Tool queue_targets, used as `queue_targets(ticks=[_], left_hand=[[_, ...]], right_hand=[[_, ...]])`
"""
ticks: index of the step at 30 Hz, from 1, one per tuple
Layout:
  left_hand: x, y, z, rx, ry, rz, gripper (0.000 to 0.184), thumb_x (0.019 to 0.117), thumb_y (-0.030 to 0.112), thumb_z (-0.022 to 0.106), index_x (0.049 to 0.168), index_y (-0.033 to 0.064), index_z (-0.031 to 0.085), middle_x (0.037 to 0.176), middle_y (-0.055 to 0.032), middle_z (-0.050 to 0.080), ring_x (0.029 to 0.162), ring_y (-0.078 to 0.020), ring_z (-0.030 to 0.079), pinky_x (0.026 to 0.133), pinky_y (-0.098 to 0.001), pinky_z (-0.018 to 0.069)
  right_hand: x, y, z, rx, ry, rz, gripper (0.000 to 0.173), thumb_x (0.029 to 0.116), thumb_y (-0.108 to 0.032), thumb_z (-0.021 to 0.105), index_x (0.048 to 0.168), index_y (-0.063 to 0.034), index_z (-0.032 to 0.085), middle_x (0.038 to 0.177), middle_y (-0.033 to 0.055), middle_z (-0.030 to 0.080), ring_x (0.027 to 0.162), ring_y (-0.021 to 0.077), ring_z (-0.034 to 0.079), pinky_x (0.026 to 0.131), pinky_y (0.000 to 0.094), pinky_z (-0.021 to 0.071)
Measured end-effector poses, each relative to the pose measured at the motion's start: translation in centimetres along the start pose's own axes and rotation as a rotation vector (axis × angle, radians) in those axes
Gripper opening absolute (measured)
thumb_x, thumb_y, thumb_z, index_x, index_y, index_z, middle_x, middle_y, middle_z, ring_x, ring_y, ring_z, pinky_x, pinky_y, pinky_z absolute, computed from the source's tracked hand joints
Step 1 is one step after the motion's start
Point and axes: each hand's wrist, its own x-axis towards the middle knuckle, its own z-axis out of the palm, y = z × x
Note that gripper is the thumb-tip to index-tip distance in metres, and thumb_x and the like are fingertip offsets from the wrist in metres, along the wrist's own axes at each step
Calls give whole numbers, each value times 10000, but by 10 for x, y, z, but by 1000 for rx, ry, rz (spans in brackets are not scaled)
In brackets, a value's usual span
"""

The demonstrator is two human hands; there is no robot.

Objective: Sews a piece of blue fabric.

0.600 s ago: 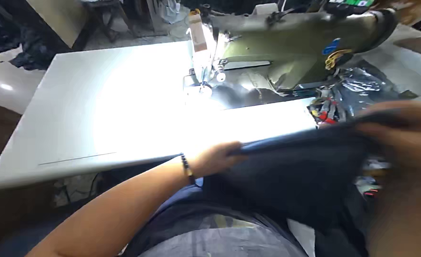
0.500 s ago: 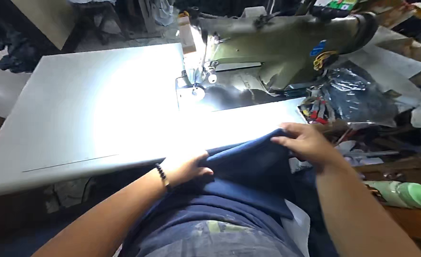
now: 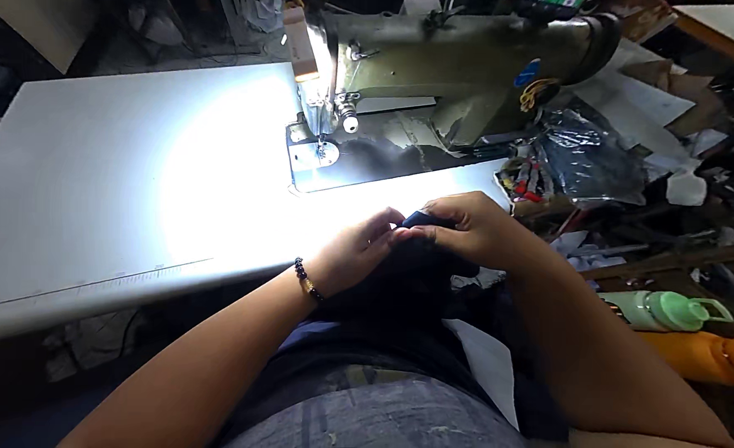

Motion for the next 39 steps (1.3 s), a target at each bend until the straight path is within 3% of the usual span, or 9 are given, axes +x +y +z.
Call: queue_targets(ticks=[3,7,11,17,24,28,32,35,39], left_hand=[[3,0,6,23,34,38,188,1057,185,550,1096,34,653,710,32,591,608,14,531,596,-152,478],[6,1,5,110,78,73,173,1053,178,556,1063,33,649,683,26,566,563,6,493,550,-142,446],[6,2,5,227,70,116,191,1061,204,540,1010,51,644,696,21,561,570,-13,495,545,-158,439],[9,0,8,236,57,123,230,1082,216,493,1051,47,646,724,13,576,589,-26,516,556,-182,457],[19,-2,12,316,83,220,217,1078,148,466,1004,28,630,763,-13,589,645,-43,550,607,-186,476],[23,-8,11,358,84,243,233,1083,156,454,991,37,632,751,-14,580,643,-66,554,597,-212,476],[18,-20,9,320,15,171,304,1070,254,494,920,40,649,680,-2,543,576,-82,510,537,-252,443],[6,-35,5,335,-14,54,334,1029,346,589,885,54,668,671,-10,572,571,-93,539,529,-272,461],[-4,-41,3,217,29,-106,211,995,260,663,912,66,676,695,19,603,583,-25,533,559,-197,456]], right_hand=[[-9,-3,3,23,74,72,140,948,-215,662,883,-100,707,731,-67,646,625,-58,565,554,108,461],[-13,-3,10,73,149,113,146,975,-239,647,978,-102,700,800,-76,671,690,-62,606,613,104,506],[-13,-2,18,183,207,129,150,976,-175,653,1081,-68,665,737,-62,622,597,-35,548,547,107,469],[-11,-3,22,211,278,115,41,964,-81,647,998,-60,656,815,-48,660,676,-47,599,625,99,518],[-12,5,18,295,268,115,95,956,-99,651,1038,-52,656,868,-75,679,752,-61,625,710,107,539],[-15,10,23,415,276,193,98,885,-63,723,974,-86,690,824,-73,701,713,-34,645,667,131,555],[-18,16,6,373,260,183,66,903,-58,702,961,-91,702,888,-93,711,771,-41,658,718,146,573],[-28,28,-28,327,283,191,105,918,-57,674,980,-142,678,887,-137,699,785,-49,658,736,150,576],[-46,39,-60,296,264,221,124,948,-76,641,1023,-175,642,901,-153,691,823,-51,662,771,141,570]])
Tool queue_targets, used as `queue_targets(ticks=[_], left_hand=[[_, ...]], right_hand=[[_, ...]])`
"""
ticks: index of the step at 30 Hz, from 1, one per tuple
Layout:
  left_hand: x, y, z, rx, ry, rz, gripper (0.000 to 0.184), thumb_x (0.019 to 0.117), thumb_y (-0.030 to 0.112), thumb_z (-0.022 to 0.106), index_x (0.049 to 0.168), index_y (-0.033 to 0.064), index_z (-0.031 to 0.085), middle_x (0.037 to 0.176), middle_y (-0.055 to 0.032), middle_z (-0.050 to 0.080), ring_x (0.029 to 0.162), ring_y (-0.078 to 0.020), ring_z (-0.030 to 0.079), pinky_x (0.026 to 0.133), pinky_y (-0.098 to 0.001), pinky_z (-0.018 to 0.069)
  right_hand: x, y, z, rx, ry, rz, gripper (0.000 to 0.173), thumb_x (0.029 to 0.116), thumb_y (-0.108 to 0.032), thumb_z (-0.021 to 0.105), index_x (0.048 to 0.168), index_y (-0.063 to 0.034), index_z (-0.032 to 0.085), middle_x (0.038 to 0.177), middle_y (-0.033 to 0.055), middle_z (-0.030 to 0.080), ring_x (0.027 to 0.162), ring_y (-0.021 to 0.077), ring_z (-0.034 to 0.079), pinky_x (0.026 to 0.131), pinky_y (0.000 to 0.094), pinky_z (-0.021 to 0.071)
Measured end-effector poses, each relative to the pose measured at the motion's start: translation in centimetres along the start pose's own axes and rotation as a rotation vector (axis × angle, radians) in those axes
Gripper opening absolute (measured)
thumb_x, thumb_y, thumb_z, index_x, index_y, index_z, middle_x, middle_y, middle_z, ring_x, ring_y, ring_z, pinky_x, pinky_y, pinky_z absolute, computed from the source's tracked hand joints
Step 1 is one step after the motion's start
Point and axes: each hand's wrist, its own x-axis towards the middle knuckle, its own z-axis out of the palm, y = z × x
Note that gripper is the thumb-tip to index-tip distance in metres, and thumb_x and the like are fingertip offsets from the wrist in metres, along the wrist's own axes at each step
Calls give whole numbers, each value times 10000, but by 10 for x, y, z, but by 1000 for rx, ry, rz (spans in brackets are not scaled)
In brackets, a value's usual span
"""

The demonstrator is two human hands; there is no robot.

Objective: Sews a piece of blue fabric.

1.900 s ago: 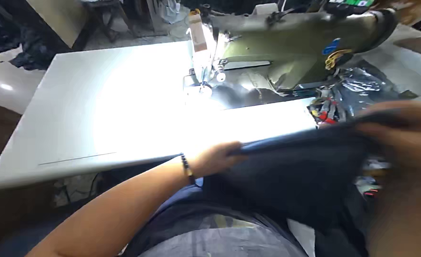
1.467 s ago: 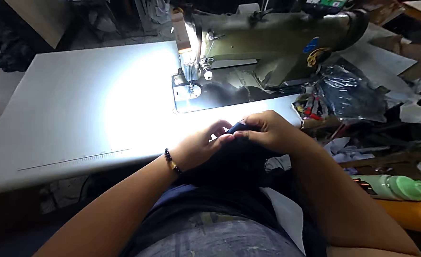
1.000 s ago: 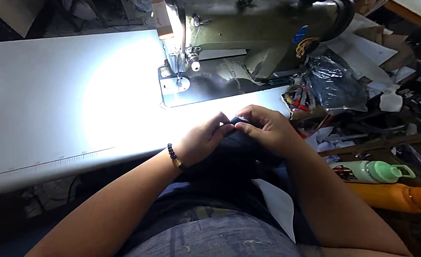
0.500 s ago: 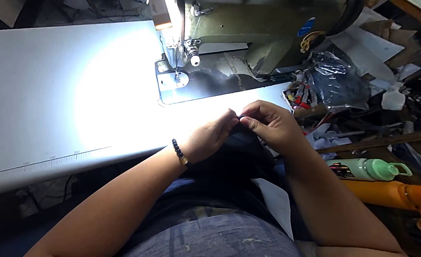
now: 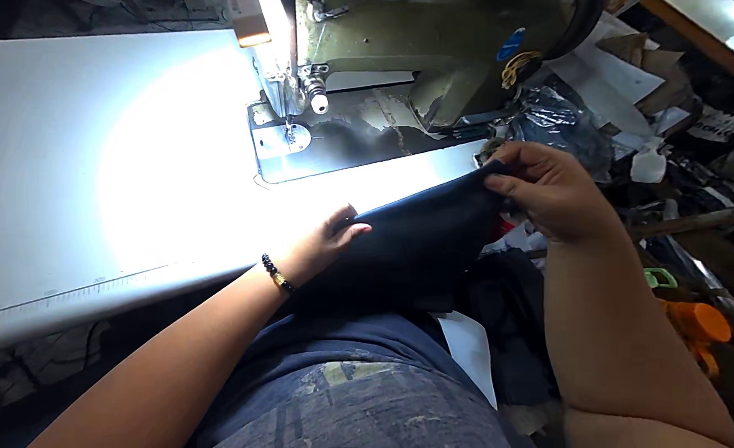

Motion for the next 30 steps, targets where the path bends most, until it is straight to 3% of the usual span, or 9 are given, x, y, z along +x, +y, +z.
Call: queue_targets(ticks=[3,8,10,13,18,20,23,30], left_hand=[[-1,4,-1,-173,-26,-116,132,1032,194,609,985,98,687,776,59,649,658,42,574,629,-144,487],[-3,12,0,-354,5,-242,157,1018,75,611,1097,38,741,957,29,730,838,59,649,788,-131,537],[-4,14,-1,-392,52,-310,174,983,72,670,1137,59,749,924,33,748,786,41,661,740,-147,544],[-7,14,-2,-418,110,-338,114,929,66,739,1042,73,726,778,43,710,659,19,634,625,-146,527],[-10,12,-4,-447,96,-300,49,992,79,657,1020,75,697,825,42,713,711,11,649,669,-150,539],[-10,11,-4,-418,95,-317,59,1003,105,649,1014,84,703,805,42,704,690,9,639,642,-155,527],[-11,11,-3,-378,111,-322,38,989,118,673,973,97,700,768,53,692,655,15,621,605,-154,509],[-12,16,-4,-342,104,-343,20,951,78,711,932,84,711,767,56,714,674,40,640,643,-144,535]], right_hand=[[-4,3,-15,-27,-17,-12,102,965,-113,642,1052,-166,647,943,-134,702,843,-37,671,780,153,577],[-10,9,-18,-18,64,-2,133,933,-104,693,1027,-195,665,938,-150,706,833,-41,671,776,154,577],[-11,13,-15,-13,111,5,170,906,-66,710,1009,-197,676,919,-161,707,819,-48,669,772,147,575],[-9,16,-12,11,138,10,198,884,-17,707,1003,-175,688,918,-148,714,824,-41,676,777,152,583],[-5,19,-10,-29,141,25,193,883,-9,692,990,-168,680,904,-155,711,825,-52,671,791,146,575],[-3,24,-11,-40,141,26,186,893,-18,688,1000,-169,676,907,-158,705,830,-55,667,793,145,572],[-1,31,-10,-47,144,24,179,911,-26,673,1008,-176,670,910,-169,697,836,-67,658,794,134,562],[5,47,-7,-8,143,-5,180,920,-25,649,1014,-178,668,926,-169,689,855,-66,653,811,135,554]])
